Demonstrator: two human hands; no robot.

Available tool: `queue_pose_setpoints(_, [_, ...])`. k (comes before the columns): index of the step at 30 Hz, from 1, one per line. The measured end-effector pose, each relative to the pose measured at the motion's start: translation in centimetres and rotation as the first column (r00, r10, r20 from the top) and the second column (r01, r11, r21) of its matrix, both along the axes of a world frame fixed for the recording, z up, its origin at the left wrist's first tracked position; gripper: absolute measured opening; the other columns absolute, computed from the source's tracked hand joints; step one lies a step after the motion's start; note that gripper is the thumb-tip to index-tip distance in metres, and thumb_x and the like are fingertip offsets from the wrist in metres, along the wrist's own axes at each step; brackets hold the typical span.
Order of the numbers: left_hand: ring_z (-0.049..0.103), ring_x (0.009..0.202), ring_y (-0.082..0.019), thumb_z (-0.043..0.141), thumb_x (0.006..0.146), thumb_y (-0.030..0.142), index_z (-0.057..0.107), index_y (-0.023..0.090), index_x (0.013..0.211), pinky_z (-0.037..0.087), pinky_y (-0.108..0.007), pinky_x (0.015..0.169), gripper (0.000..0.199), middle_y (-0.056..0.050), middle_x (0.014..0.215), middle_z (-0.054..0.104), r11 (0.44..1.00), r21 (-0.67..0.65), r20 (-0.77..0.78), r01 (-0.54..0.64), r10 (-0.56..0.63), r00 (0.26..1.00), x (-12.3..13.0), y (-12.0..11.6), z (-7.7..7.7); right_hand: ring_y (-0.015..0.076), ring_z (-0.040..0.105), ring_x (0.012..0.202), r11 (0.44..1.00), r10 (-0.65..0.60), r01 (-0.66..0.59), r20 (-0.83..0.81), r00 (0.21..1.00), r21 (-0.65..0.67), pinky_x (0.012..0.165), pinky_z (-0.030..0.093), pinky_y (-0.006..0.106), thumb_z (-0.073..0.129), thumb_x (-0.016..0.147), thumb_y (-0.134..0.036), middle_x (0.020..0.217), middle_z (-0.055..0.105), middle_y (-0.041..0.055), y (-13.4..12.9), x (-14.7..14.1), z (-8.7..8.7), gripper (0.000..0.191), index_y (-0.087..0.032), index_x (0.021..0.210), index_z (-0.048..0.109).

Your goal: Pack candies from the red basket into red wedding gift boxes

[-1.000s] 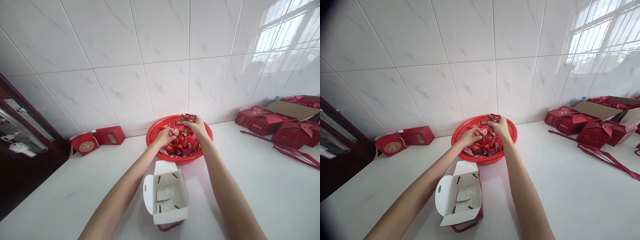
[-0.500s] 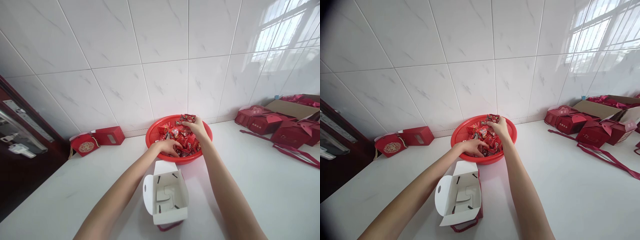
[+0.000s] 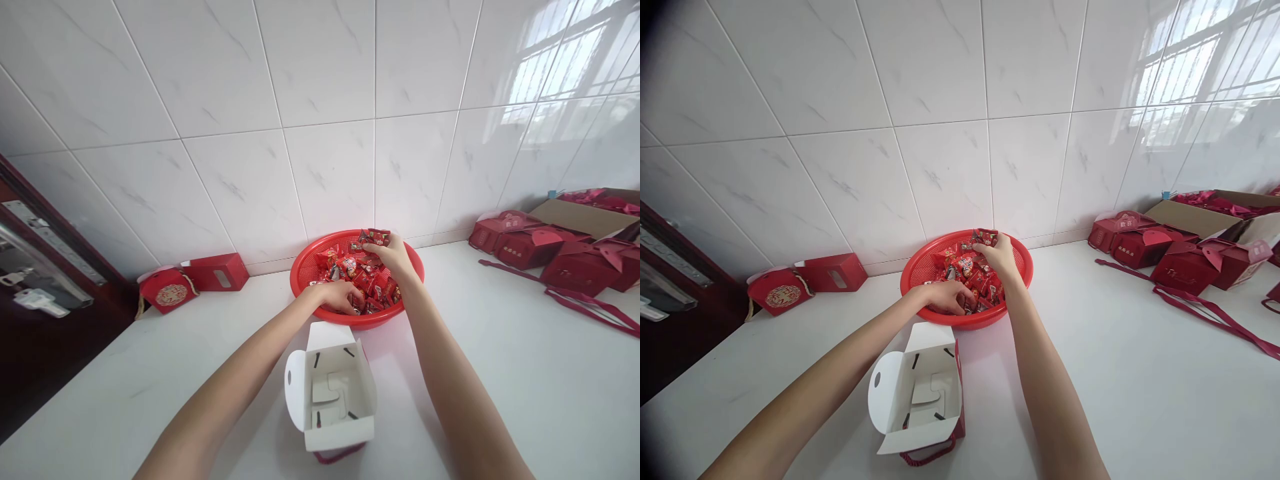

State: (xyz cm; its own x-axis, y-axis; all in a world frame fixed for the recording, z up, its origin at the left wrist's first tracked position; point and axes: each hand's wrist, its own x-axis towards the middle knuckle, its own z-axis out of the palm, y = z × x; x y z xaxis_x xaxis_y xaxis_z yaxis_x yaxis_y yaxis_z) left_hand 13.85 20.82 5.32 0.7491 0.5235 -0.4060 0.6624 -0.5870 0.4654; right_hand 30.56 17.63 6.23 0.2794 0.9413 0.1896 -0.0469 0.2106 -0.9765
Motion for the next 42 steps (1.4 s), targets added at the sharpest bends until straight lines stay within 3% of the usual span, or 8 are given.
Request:
queue_pose_setpoints(6, [0.067,0.077,-0.020,0.073,0.063,0.028,0.081,0.033,0.094,0.045,-0.022,0.059,0.032,0.004,0.084,0.076,0.999,-0.022,0.074,-0.024,0.025,0.997,-0.2,0.1,-0.4,0.0201,0.071,0.062,1.000,0.008,-0.008,0.004,1.000,0.006,0.050,0.054,0.027,0.072,0.071,-0.020,0.082,0.077,0.0063,-0.1,0.0,0.0,0.015,-0.019,0.083,0.063])
queue_pose_setpoints(11, [0.063,0.064,-0.018,0.072,0.059,0.019,0.082,0.029,0.086,0.044,-0.023,0.056,0.030,0.004,0.068,0.072,0.999,-0.033,0.104,-0.034,0.037,0.994,-0.1,0.0,-0.4,0.0200,0.071,0.061,1.000,-0.004,0.004,0.015,1.000,-0.004,0.050,0.055,0.028,0.071,0.071,-0.019,0.079,0.076,0.0055,-0.1,0.0,0.0,0.014,-0.019,0.081,0.063])
queue_pose_setpoints(15, [0.066,0.070,-0.018,0.070,0.061,0.014,0.081,0.028,0.080,0.046,-0.024,0.061,0.026,0.004,0.076,0.075,0.999,-0.041,0.135,-0.020,0.025,0.991,-0.1,-0.2,-0.2,0.0206,0.072,0.062,1.000,0.001,-0.001,0.013,1.000,0.002,0.051,0.056,0.029,0.072,0.072,-0.020,0.081,0.077,0.0061,-0.2,0.0,0.0,0.014,-0.019,0.083,0.063])
queue_pose_setpoints(19, [0.069,0.082,-0.020,0.070,0.062,0.011,0.081,0.027,0.086,0.048,-0.023,0.066,0.030,0.003,0.091,0.078,0.998,-0.055,0.179,-0.014,0.024,0.983,-0.2,0.0,-0.5,0.0210,0.072,0.063,1.000,0.003,-0.003,0.012,1.000,0.018,0.052,0.056,0.028,0.072,0.073,-0.019,0.080,0.077,0.0059,-0.3,0.0,0.1,0.013,-0.018,0.083,0.064])
queue_pose_setpoints(23, [0.069,0.070,-0.019,0.072,0.065,0.014,0.081,0.024,0.094,0.050,-0.024,0.062,0.032,0.000,0.081,0.077,0.997,-0.045,0.231,-0.064,0.073,0.970,-0.4,0.5,-1.0,0.0209,0.073,0.065,0.999,-0.001,0.001,0.000,1.000,0.038,0.053,0.057,0.029,0.072,0.072,-0.019,0.082,0.077,0.0057,-0.3,-0.1,0.1,0.012,-0.019,0.082,0.065])
queue_pose_setpoints(32, [0.068,0.097,-0.023,0.066,0.077,0.015,0.074,0.018,0.111,0.054,-0.032,0.087,0.035,-0.007,0.113,0.075,0.947,0.065,0.562,-0.316,0.227,0.795,-0.4,1.2,-1.2,0.0170,0.069,0.061,0.996,-0.070,0.072,-0.039,0.997,0.047,0.052,0.057,0.026,0.074,0.069,-0.020,0.077,0.074,0.0022,0.1,0.1,0.1,0.017,-0.019,0.083,0.064])
queue_pose_setpoints(38, [0.067,0.079,-0.020,0.065,0.078,0.014,0.074,0.016,0.111,0.055,-0.033,0.079,0.034,-0.003,0.083,0.072,0.911,0.054,0.636,-0.410,0.285,0.717,-0.4,1.6,-1.6,0.0170,0.068,0.059,0.997,-0.061,0.063,-0.036,0.997,0.041,0.049,0.055,0.025,0.073,0.069,-0.020,0.076,0.073,0.0032,-0.1,0.1,0.2,0.014,-0.018,0.081,0.065])
queue_pose_setpoints(42, [0.067,0.079,-0.019,0.065,0.077,0.011,0.074,0.016,0.110,0.055,-0.031,0.079,0.035,-0.003,0.081,0.071,0.900,0.035,0.666,-0.435,0.303,0.681,-0.5,1.8,-1.7,0.0166,0.068,0.059,0.997,-0.068,0.070,-0.037,0.997,0.042,0.051,0.057,0.026,0.073,0.070,-0.019,0.075,0.073,0.0023,-0.1,0.1,0.2,0.014,-0.019,0.080,0.065])
